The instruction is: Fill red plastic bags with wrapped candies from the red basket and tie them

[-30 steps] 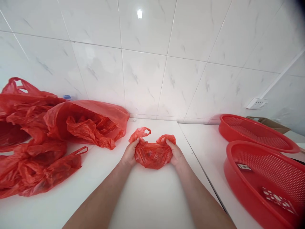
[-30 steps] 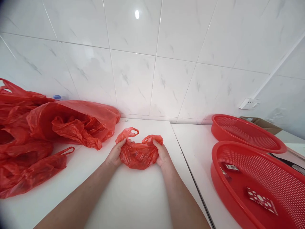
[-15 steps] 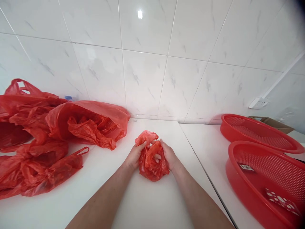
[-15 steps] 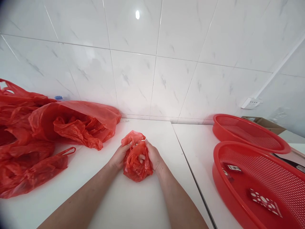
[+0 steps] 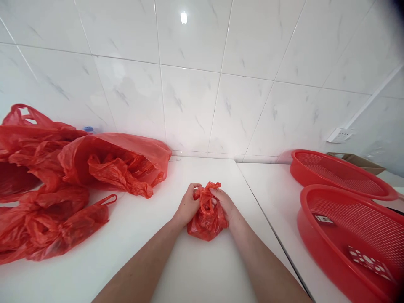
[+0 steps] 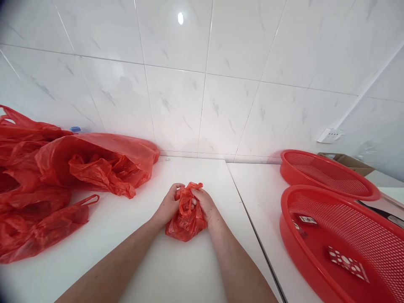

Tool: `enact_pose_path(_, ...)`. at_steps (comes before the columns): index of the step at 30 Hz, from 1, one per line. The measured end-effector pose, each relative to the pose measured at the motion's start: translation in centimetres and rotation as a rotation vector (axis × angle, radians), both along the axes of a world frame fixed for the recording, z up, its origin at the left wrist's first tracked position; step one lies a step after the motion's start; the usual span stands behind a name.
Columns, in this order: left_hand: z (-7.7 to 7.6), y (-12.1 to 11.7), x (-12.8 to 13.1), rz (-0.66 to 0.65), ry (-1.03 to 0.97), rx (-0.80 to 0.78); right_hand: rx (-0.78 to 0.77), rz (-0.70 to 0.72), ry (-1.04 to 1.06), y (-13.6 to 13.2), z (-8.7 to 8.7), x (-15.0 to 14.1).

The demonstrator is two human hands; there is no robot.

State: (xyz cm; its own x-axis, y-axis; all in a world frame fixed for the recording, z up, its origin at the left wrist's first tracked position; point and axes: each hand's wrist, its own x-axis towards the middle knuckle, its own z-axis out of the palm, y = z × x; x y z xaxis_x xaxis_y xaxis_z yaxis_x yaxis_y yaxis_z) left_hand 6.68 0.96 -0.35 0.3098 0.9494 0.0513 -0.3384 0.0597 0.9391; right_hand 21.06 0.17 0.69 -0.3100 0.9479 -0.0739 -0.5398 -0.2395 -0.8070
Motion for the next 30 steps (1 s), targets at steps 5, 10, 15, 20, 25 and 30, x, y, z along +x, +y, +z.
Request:
enact_pose_path(5,1.5,-1.3,0.2,0.08,0.286,0.488,-0.044,-0.16,-0.015,0.6,-0.4,0.2)
enact_pose_path(10,2.5,-1.7,0.7,0.113,0.284,0.563,-0.028,-0.127,-0.018,0.3,-0.5,0.0)
enact_pose_path(15,0.9,-0.5,0.4,0.188,0.162,0.277,-0.009,-0.019,0.001,0.0,-0.6,0.2)
enact_pose_path(20,-0.5,0.8,-0.4,0.102,0.047,0.078,0.011,0.081,0.017,-0.2,-0.1,0.1)
enact_pose_path(25,-0.4,1.2,-0.5,0.07,0.075,0.067,0.087,0.001,-0.126,-0.2,0.1,0.4)
enact_pose_path(30,-0.5,1.4,-0.5,0.055,0.046,0.078,0.176,-0.053,-0.406,-0.2,0.2,0.7)
